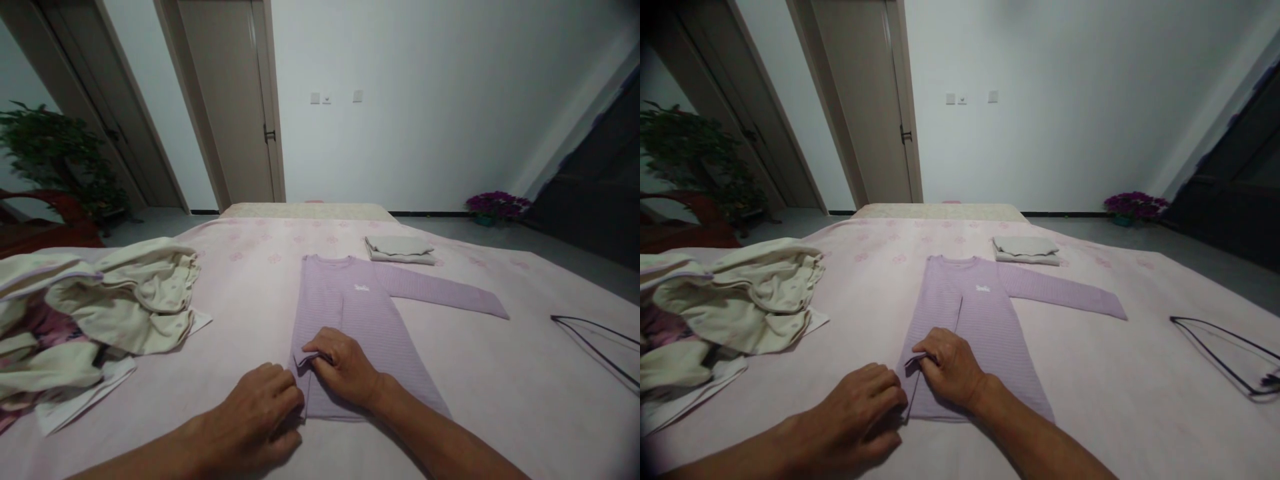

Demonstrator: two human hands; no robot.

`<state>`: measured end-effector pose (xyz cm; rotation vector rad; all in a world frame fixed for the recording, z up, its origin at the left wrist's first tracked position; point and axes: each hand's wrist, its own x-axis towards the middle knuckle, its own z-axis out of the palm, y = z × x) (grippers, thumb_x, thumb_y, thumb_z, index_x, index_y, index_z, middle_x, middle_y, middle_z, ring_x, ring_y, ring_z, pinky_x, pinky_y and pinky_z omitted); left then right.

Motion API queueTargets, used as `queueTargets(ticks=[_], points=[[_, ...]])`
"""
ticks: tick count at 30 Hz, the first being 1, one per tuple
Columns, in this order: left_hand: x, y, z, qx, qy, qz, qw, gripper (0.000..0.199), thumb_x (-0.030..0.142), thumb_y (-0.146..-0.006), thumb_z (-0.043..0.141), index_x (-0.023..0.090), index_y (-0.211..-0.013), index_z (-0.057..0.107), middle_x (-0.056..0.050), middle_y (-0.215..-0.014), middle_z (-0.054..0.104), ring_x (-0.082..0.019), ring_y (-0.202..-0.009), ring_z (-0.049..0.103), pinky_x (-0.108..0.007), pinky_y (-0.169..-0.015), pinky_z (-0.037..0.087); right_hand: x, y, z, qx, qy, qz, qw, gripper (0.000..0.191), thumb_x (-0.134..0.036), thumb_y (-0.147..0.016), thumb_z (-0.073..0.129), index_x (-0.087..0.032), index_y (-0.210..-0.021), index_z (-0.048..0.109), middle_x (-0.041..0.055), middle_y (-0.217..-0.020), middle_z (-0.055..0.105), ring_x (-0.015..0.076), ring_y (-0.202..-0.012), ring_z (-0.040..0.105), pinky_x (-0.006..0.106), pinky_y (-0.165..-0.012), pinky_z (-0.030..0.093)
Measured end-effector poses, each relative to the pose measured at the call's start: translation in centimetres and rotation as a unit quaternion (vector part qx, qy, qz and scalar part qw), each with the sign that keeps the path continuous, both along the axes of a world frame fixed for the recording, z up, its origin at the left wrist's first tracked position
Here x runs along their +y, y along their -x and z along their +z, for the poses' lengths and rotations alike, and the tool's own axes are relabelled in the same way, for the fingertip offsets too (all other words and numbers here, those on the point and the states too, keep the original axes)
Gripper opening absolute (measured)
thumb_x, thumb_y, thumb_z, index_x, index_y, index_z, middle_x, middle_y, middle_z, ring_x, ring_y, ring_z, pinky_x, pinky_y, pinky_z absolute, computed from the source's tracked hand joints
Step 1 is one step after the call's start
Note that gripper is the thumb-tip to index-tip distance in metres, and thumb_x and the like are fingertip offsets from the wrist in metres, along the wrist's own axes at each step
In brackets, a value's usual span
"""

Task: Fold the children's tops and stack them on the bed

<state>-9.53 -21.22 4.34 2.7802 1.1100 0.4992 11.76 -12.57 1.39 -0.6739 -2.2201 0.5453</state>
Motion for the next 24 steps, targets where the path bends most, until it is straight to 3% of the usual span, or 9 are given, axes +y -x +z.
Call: queueTargets(ticks=[3,9,14,18,24], points=[[0.1,-0.8,-0.4,-0.003,-0.050,0.023,0.999,0.008,0.014,-0.085,0.059,0.021,-0.083,0.055,-0.001,-0.079,0.063,-0.017,-0.070,0.055,-0.029,-0.065,0.041,-0.1,-0.1,0.1,0.005,-0.007,0.001,1.000,0.024,-0.006,-0.078,0.058,-0.020,-0.094,0.070,0.0035,-0.083,0.067,0.0177,-0.081,0.061,0.029,-0.075,0.046],[1.0,-2.5,-0.2,-0.080,-0.109,0.021,0.991,0.006,0.017,-0.091,0.054,0.021,-0.089,0.058,-0.002,-0.077,0.063,-0.017,-0.070,0.057,-0.031,-0.064,0.043,-0.2,-0.2,0.5,0.008,-0.013,-0.018,1.000,0.030,-0.004,-0.077,0.056,-0.020,-0.097,0.071,0.0028,-0.081,0.062,0.0172,-0.081,0.058,0.028,-0.073,0.045],[0.6,-4.2,-2.0,-0.084,-0.106,0.020,0.991,0.007,0.015,-0.090,0.056,0.021,-0.088,0.057,-0.001,-0.078,0.065,-0.017,-0.069,0.058,-0.030,-0.063,0.044,-0.3,-0.4,0.8,-0.058,-0.053,-0.001,0.997,0.032,-0.004,-0.070,0.056,-0.020,-0.093,0.072,0.0031,-0.080,0.060,0.0180,-0.078,0.055,0.029,-0.070,0.041],[0.0,-4.0,-2.7,-0.064,-0.117,0.015,0.991,0.006,0.016,-0.090,0.058,0.022,-0.091,0.058,-0.001,-0.079,0.064,-0.017,-0.069,0.059,-0.030,-0.062,0.046,-0.5,-0.6,1.1,-0.102,-0.083,0.005,0.991,0.032,-0.006,-0.067,0.055,-0.020,-0.091,0.071,0.0037,-0.079,0.058,0.0191,-0.078,0.053,0.031,-0.069,0.038],[-0.8,-2.9,-2.1,-0.028,-0.130,-0.013,0.991,0.014,0.020,-0.087,0.061,0.022,-0.101,0.060,-0.002,-0.077,0.066,-0.018,-0.068,0.062,-0.031,-0.062,0.049,-0.5,-0.9,1.7,-0.155,-0.120,0.044,0.980,0.027,-0.010,-0.070,0.055,-0.020,-0.090,0.069,0.0030,-0.076,0.055,0.0188,-0.073,0.050,0.031,-0.065,0.033]])
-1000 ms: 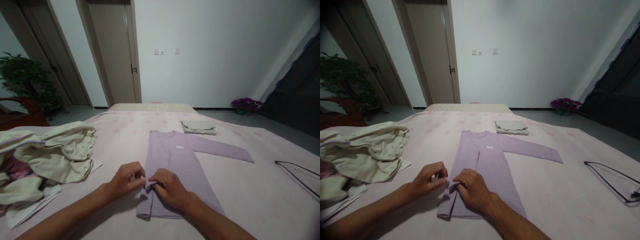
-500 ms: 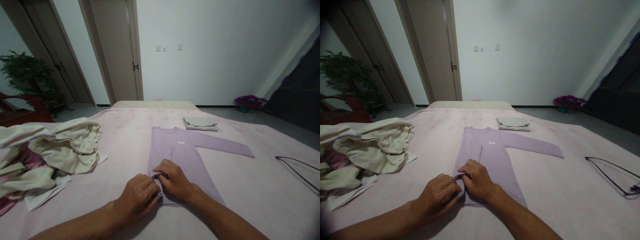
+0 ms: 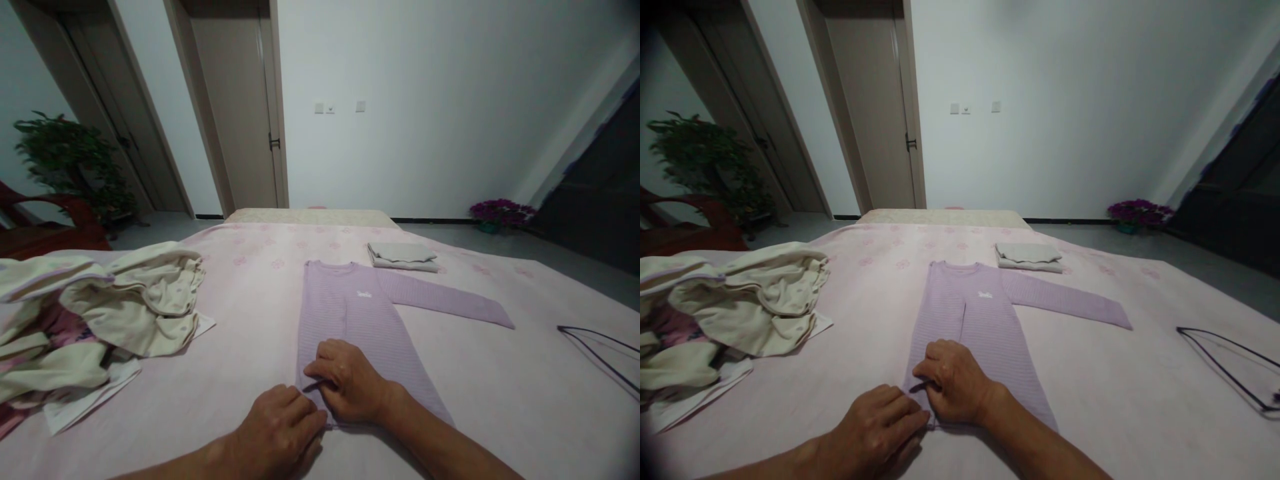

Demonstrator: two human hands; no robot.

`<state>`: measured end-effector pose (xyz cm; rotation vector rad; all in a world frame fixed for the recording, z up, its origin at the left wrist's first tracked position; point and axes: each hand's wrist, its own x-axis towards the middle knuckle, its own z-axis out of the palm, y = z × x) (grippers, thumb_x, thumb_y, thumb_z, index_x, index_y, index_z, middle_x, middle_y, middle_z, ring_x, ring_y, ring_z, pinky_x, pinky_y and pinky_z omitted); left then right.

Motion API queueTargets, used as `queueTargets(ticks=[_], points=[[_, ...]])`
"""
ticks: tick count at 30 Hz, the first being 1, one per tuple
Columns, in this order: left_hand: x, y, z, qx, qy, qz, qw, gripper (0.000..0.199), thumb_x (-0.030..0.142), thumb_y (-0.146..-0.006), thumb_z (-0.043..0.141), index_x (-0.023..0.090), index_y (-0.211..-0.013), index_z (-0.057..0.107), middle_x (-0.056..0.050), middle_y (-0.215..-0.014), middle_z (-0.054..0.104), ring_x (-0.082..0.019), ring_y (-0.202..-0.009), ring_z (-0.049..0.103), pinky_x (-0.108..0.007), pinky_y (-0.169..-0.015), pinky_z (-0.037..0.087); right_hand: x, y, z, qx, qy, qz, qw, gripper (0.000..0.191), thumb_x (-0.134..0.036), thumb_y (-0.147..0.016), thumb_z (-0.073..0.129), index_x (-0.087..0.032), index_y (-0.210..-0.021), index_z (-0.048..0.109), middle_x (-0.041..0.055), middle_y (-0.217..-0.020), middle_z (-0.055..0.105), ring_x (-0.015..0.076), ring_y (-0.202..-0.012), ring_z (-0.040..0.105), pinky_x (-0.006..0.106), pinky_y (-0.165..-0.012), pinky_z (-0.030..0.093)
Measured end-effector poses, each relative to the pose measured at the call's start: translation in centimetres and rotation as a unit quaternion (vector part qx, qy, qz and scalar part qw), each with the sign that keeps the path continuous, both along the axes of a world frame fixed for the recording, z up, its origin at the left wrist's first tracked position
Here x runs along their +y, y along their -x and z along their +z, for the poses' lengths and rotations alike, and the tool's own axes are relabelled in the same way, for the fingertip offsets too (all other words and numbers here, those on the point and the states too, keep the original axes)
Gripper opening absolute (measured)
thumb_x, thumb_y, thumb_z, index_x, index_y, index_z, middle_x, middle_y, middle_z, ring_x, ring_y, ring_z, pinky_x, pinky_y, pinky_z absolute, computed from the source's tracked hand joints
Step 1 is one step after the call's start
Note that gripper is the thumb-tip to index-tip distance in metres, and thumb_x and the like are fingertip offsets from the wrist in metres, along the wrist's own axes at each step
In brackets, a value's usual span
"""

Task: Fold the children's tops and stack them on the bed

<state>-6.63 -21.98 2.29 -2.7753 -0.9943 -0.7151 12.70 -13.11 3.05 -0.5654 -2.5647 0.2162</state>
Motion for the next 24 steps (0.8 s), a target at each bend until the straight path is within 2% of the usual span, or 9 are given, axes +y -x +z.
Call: queueTargets(ticks=[6,10,13,15,17,21,24], points=[[-0.3,0.6,0.7,0.006,0.043,-0.035,0.998,0.009,0.019,-0.090,0.056,0.022,-0.096,0.062,-0.002,-0.076,0.070,-0.017,-0.068,0.066,-0.029,-0.065,0.052,-0.3,-0.4,0.4,-0.008,-0.011,0.005,1.000,0.022,-0.012,-0.076,0.054,-0.020,-0.091,0.068,0.0032,-0.075,0.054,0.0188,-0.071,0.048,0.032,-0.064,0.031],[1.5,1.8,1.5,-0.061,0.054,-0.036,0.996,0.018,0.019,-0.094,0.049,0.022,-0.089,0.065,-0.001,-0.066,0.068,-0.016,-0.059,0.064,-0.028,-0.059,0.049,-0.4,-0.5,0.1,-0.020,-0.027,0.010,0.999,0.022,-0.014,-0.077,0.054,-0.021,-0.093,0.067,0.0040,-0.077,0.055,0.0196,-0.073,0.048,0.032,-0.065,0.031],[5.5,3.1,2.0,-0.123,0.044,0.044,0.990,0.023,0.022,-0.097,0.048,0.021,-0.090,0.070,-0.003,-0.071,0.072,-0.016,-0.066,0.068,-0.028,-0.065,0.052,-0.4,-0.4,-0.1,-0.029,-0.034,0.006,0.999,0.020,-0.015,-0.078,0.055,-0.021,-0.094,0.066,0.0046,-0.078,0.055,0.0199,-0.074,0.047,0.032,-0.066,0.031],[9.3,3.9,2.2,-0.165,0.068,0.110,0.978,0.022,0.024,-0.097,0.050,0.020,-0.098,0.072,-0.004,-0.090,0.077,-0.017,-0.082,0.072,-0.029,-0.077,0.055,-0.4,-0.4,-0.1,-0.032,-0.033,0.004,0.999,0.020,-0.014,-0.076,0.056,-0.020,-0.092,0.066,0.0050,-0.079,0.055,0.0202,-0.074,0.046,0.033,-0.066,0.031],[13.3,4.3,2.0,-0.166,0.098,0.157,0.969,0.026,0.024,-0.096,0.049,0.022,-0.110,0.071,-0.005,-0.108,0.076,-0.019,-0.099,0.071,-0.031,-0.090,0.054,-0.4,-0.4,-0.2,-0.030,-0.028,0.006,0.999,0.022,-0.014,-0.074,0.056,-0.020,-0.092,0.066,0.0051,-0.079,0.055,0.0205,-0.074,0.046,0.033,-0.066,0.031],[20.3,4.3,1.4,-0.084,0.122,0.194,0.970,0.040,0.015,-0.093,0.045,0.019,-0.129,0.063,-0.007,-0.131,0.067,-0.020,-0.119,0.063,-0.033,-0.106,0.047,-0.3,-0.4,-0.4,-0.011,-0.014,0.005,1.000,0.025,-0.013,-0.074,0.054,-0.020,-0.095,0.066,0.0052,-0.079,0.054,0.0208,-0.075,0.047,0.033,-0.066,0.032],[23.6,3.7,0.7,-0.051,0.131,0.190,0.972,0.047,0.018,-0.094,0.046,0.019,-0.141,0.053,-0.007,-0.143,0.058,-0.019,-0.129,0.056,-0.032,-0.111,0.042,-0.2,-0.4,-0.8,0.005,-0.007,0.009,1.000,0.027,-0.013,-0.073,0.052,-0.021,-0.095,0.066,0.0051,-0.079,0.054,0.0206,-0.075,0.047,0.033,-0.067,0.033]])
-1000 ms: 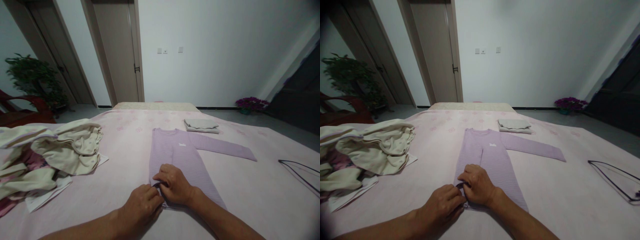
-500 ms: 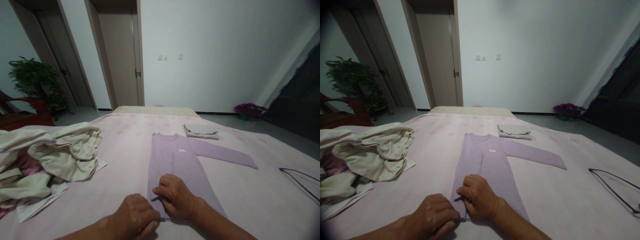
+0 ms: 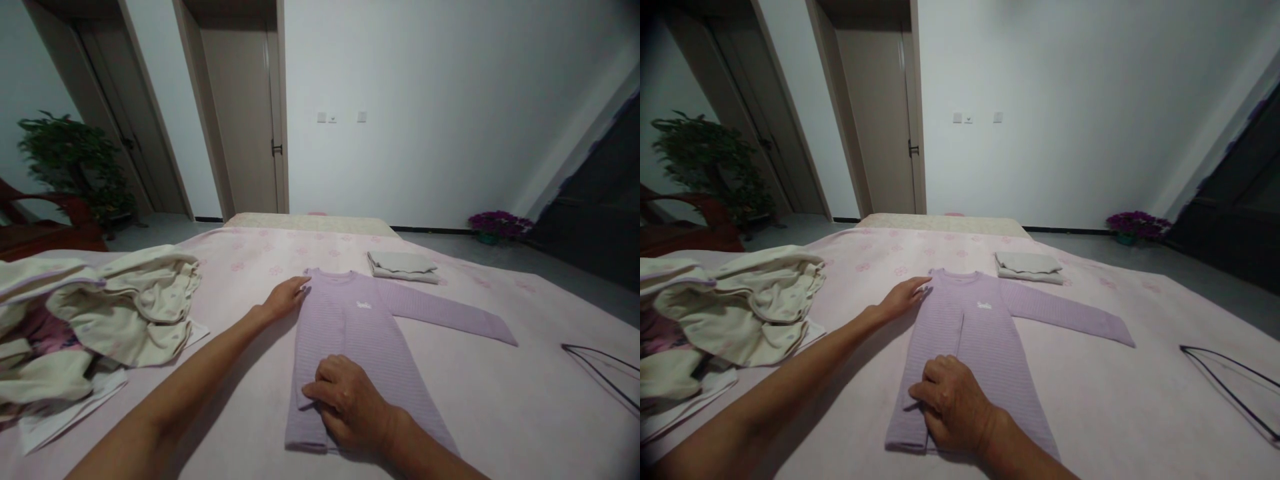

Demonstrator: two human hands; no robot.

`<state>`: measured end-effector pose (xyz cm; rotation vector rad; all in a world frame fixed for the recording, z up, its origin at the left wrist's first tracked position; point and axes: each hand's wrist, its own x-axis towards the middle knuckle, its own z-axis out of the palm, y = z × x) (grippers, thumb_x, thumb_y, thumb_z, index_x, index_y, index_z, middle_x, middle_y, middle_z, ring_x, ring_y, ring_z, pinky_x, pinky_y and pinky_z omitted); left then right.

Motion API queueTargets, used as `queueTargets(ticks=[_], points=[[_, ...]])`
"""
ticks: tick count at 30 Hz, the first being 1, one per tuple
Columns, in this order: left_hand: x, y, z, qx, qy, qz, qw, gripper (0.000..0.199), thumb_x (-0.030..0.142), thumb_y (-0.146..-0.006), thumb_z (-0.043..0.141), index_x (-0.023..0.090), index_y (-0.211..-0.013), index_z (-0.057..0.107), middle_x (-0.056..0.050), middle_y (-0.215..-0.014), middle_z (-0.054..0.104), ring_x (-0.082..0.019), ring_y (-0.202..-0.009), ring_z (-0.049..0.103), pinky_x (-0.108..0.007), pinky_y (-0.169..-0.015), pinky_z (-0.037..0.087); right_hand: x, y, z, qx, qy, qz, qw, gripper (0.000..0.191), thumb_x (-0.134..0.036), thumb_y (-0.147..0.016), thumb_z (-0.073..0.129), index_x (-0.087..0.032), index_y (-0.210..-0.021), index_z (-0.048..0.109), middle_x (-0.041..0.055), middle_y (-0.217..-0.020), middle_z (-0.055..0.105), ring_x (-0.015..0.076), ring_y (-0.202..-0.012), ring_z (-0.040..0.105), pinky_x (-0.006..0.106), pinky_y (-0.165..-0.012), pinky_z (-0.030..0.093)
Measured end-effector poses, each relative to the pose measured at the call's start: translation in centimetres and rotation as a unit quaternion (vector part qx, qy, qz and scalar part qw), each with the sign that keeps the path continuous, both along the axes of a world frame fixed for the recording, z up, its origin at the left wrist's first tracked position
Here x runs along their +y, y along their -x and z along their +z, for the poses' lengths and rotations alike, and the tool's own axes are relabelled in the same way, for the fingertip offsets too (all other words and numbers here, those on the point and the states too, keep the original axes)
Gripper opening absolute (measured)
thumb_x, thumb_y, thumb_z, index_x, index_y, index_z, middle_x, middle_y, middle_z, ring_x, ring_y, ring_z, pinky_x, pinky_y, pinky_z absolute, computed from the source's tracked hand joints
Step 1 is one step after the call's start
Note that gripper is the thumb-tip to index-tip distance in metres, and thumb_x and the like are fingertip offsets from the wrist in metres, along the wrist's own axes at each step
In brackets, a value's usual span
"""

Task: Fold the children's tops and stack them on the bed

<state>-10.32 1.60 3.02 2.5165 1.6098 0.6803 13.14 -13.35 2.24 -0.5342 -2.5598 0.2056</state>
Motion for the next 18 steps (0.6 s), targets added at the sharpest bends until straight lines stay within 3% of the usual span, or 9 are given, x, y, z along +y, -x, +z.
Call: queueTargets(ticks=[4,10,15,18], points=[[2.2,-0.7,-1.1,0.039,0.017,-0.003,0.999,0.050,0.025,-0.095,0.051,0.021,-0.144,0.049,-0.010,-0.148,0.051,-0.023,-0.134,0.050,-0.037,-0.113,0.039,0.1,-0.1,-0.1,0.013,-0.012,0.010,1.000,0.024,-0.014,-0.074,0.052,-0.021,-0.094,0.065,0.0051,-0.078,0.054,0.0203,-0.073,0.047,0.033,-0.065,0.032],[2.5,-0.9,-2.8,0.084,0.026,0.036,0.996,0.045,0.031,-0.100,0.041,0.024,-0.143,0.050,-0.012,-0.146,0.052,-0.027,-0.134,0.048,-0.045,-0.110,0.038,0.3,-0.1,-0.1,0.016,-0.019,0.028,0.999,0.021,-0.014,-0.076,0.050,-0.020,-0.089,0.065,0.0049,-0.074,0.055,0.0200,-0.071,0.047,0.034,-0.065,0.031],[2.5,-1.3,-2.2,0.089,0.010,0.062,0.994,0.039,0.032,-0.098,0.045,0.025,-0.134,0.059,-0.011,-0.139,0.057,-0.029,-0.129,0.053,-0.046,-0.109,0.039,0.3,0.0,-0.2,0.028,-0.008,0.026,0.999,0.021,-0.015,-0.076,0.051,-0.020,-0.090,0.066,0.0046,-0.074,0.055,0.0200,-0.071,0.047,0.035,-0.065,0.031],[2.3,-1.9,-1.7,0.085,-0.010,0.045,0.995,0.041,0.032,-0.100,0.043,0.021,-0.137,0.056,-0.014,-0.151,0.045,-0.030,-0.140,0.041,-0.046,-0.116,0.031,0.0,0.0,0.1,0.024,0.002,0.010,1.000,0.024,-0.014,-0.072,0.052,-0.021,-0.091,0.066,0.0047,-0.076,0.055,0.0203,-0.073,0.048,0.035,-0.066,0.031]])
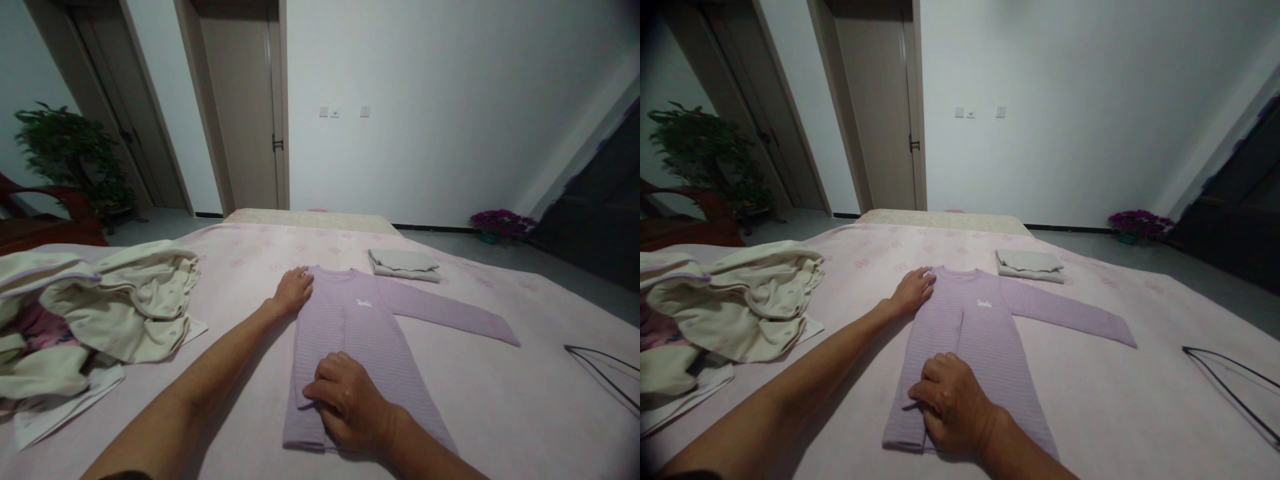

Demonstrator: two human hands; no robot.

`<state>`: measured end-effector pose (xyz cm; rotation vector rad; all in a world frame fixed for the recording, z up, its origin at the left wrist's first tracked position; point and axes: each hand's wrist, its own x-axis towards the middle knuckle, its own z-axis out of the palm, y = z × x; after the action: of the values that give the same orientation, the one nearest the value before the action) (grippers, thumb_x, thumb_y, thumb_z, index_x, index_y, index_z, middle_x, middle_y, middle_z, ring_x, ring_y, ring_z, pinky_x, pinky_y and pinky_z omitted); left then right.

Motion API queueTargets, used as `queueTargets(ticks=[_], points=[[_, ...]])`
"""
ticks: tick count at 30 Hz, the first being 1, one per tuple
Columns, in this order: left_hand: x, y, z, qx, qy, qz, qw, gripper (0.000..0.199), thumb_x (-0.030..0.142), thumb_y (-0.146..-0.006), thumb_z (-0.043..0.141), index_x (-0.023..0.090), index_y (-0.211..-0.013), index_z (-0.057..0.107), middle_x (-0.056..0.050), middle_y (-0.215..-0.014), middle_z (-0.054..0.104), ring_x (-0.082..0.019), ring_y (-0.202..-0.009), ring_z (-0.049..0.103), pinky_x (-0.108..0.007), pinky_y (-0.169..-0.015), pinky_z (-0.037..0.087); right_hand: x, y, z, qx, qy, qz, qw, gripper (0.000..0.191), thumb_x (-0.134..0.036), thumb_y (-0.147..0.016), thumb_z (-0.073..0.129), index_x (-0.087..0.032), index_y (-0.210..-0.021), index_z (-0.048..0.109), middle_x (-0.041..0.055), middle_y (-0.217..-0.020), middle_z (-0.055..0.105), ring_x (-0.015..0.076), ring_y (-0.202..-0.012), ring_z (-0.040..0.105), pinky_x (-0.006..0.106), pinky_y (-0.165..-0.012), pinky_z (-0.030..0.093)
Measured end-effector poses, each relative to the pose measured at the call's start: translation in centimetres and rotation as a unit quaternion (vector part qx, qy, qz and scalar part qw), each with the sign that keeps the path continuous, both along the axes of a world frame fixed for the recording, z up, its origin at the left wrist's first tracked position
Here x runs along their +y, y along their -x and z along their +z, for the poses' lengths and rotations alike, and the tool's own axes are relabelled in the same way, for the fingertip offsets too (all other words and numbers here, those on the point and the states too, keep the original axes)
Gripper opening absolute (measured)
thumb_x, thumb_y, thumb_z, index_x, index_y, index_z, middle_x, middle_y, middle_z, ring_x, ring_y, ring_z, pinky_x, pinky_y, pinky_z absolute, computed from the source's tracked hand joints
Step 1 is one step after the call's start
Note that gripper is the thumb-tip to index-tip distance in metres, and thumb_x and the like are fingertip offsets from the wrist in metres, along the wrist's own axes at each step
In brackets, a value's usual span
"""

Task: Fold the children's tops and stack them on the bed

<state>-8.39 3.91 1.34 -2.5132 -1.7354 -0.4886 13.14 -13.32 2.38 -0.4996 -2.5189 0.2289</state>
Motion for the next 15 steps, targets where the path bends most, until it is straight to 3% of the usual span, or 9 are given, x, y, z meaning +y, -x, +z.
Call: queueTargets(ticks=[3,7,12,15], points=[[-0.1,-0.7,-0.1,0.008,0.013,-0.043,0.999,0.049,0.040,-0.102,0.039,0.020,-0.146,0.046,-0.013,-0.158,0.037,-0.027,-0.146,0.032,-0.045,-0.119,0.026,-0.4,-0.2,0.8,-0.021,0.010,0.026,0.999,0.034,-0.012,-0.064,0.054,-0.021,-0.095,0.065,0.0053,-0.085,0.061,0.0206,-0.077,0.050,0.036,-0.071,0.034],[0.0,-1.0,-0.9,0.027,0.064,-0.066,0.995,0.056,0.050,-0.102,0.038,0.021,-0.150,0.041,-0.015,-0.159,0.036,-0.032,-0.147,0.031,-0.052,-0.116,0.029,-0.5,-0.4,2.1,-0.067,0.017,0.090,0.994,0.036,-0.010,-0.063,0.056,-0.024,-0.096,0.063,0.0046,-0.100,0.066,0.0205,-0.087,0.054,0.036,-0.079,0.038],[-0.1,-1.0,-1.3,0.032,0.088,-0.049,0.994,0.058,0.049,-0.103,0.031,0.021,-0.155,0.032,-0.016,-0.163,0.025,-0.035,-0.150,0.022,-0.057,-0.117,0.024,-0.3,-0.5,2.4,-0.072,0.008,0.103,0.992,0.018,-0.010,-0.069,0.055,-0.021,-0.083,0.059,0.0049,-0.096,0.067,0.0198,-0.085,0.055,0.035,-0.077,0.040],[-0.3,-1.2,-1.2,0.031,0.092,-0.035,0.995,0.058,0.049,-0.104,0.030,0.022,-0.155,0.031,-0.015,-0.164,0.023,-0.035,-0.150,0.021,-0.057,-0.117,0.022,-0.3,-0.6,1.6,-0.080,0.015,0.104,0.991,0.015,-0.012,-0.062,0.054,-0.021,-0.074,0.054,0.0050,-0.085,0.065,0.0191,-0.077,0.052,0.034,-0.071,0.040]])
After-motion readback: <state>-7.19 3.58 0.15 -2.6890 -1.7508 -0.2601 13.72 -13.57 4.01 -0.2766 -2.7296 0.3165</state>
